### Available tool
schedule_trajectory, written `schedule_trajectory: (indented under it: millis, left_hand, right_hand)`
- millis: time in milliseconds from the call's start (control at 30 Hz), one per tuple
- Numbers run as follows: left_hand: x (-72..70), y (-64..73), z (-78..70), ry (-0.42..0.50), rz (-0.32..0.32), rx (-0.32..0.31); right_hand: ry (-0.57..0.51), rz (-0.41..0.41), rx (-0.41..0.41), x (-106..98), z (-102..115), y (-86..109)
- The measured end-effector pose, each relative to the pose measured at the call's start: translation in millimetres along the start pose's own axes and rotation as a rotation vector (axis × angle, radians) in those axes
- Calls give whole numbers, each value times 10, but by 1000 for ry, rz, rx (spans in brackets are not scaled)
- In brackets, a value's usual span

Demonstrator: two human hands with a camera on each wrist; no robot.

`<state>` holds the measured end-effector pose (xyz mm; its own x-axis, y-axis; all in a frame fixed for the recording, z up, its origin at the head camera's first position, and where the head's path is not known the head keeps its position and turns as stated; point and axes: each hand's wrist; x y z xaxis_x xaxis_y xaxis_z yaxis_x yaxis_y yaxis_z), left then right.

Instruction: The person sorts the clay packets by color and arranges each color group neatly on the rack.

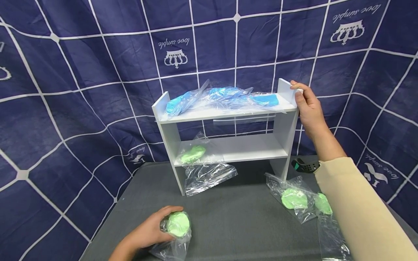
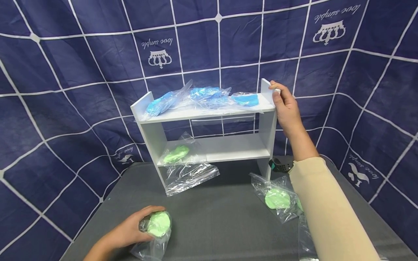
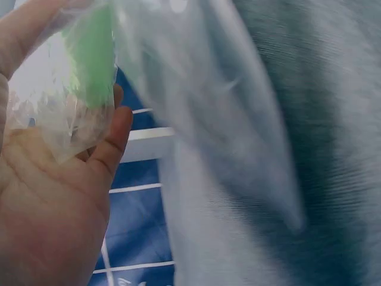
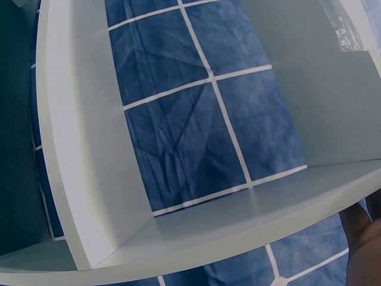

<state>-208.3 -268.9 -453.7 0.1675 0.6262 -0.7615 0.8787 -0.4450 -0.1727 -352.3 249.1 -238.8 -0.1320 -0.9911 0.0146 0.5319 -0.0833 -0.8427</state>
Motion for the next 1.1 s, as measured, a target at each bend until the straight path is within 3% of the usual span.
schedule_trajectory:
  millis: [300,467,567,700,900,1100]
  left_hand:
    - [-232,18,-258,-1,16,111]
    - [-365,-24,-415,37,15,109]
    - [-448,-70,-522,118,36,105]
    - [-560,-142,-622,261,50,157]
    - [-694,-298,-742,325,-93,147]
    - [-713,-579,-866,300,-280,108]
  right_hand:
    - [41,9,8,5,-6,1]
    - [29,5,-1,-1,9,-3]
    - [27,3,1,-6,14,0]
    - [31,1,2,-1,2,8]
    - [52,5,0,7,5,1]
    - [22,0,0,-4,16,0]
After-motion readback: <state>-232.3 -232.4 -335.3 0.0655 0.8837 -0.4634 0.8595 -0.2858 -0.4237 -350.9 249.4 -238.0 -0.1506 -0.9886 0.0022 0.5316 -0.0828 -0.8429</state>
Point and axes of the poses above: each hand's wrist, its own y-axis away from the middle knuckle, its own x-axis out of the palm, z = x × y, and after that the axes turned 13 degrees about -x, right-handed
